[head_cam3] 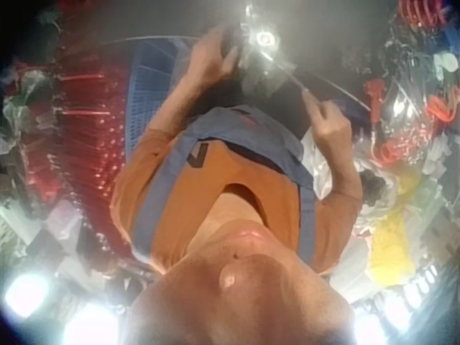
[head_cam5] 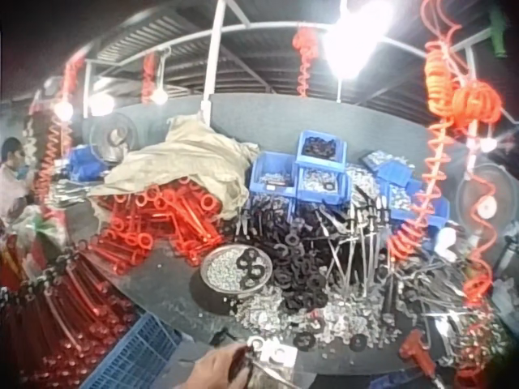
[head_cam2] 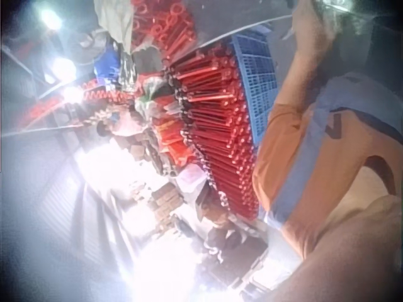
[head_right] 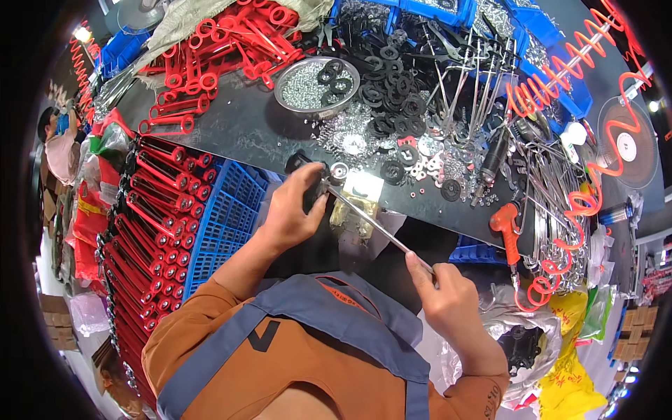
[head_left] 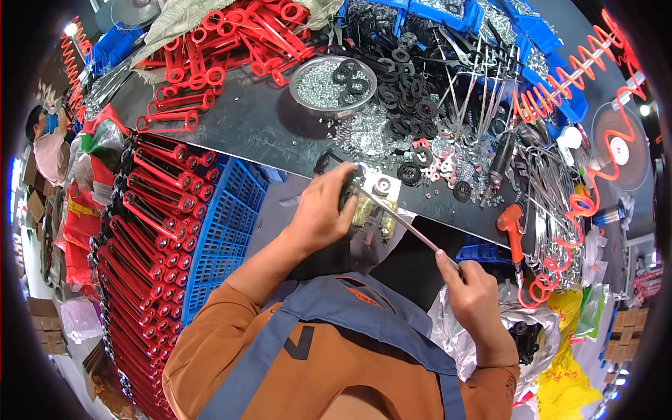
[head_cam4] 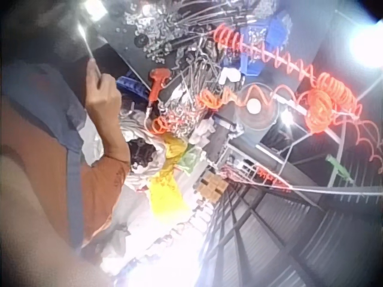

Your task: The person assembles caulking gun trigger mechanisms by fitting springs, washers, and metal rods onto handles and securing the components using a workbench fixture.

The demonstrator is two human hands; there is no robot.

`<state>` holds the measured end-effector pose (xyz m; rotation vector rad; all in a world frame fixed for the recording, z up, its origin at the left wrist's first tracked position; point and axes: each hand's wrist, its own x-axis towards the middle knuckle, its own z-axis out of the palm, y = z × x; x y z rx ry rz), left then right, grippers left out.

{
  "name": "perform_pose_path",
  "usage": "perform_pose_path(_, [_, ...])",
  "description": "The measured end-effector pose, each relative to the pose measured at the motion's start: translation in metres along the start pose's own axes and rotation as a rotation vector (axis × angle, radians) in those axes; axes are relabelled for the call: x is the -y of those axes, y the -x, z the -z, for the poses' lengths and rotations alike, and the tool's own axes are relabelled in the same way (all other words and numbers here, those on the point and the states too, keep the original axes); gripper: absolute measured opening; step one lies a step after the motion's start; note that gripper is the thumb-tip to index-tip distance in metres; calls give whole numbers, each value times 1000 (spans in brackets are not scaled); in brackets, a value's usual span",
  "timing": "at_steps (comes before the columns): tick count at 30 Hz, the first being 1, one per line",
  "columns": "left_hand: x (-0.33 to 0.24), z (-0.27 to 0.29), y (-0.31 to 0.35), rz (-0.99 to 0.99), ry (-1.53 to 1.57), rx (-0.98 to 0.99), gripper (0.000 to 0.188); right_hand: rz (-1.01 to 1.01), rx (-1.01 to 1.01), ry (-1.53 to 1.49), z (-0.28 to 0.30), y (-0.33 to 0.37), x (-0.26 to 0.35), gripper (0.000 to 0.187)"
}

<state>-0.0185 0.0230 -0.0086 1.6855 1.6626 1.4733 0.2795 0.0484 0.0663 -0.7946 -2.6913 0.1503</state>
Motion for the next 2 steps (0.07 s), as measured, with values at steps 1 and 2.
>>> perform_pose_path(1, [2,-1,-1,-267,-352,-43,51,61,-15,184,-1,-1,3,54])
perform_pose_path(2, [3,3,-3,-233,-357,9,56,38,-50,62,-19,7,-9,55])
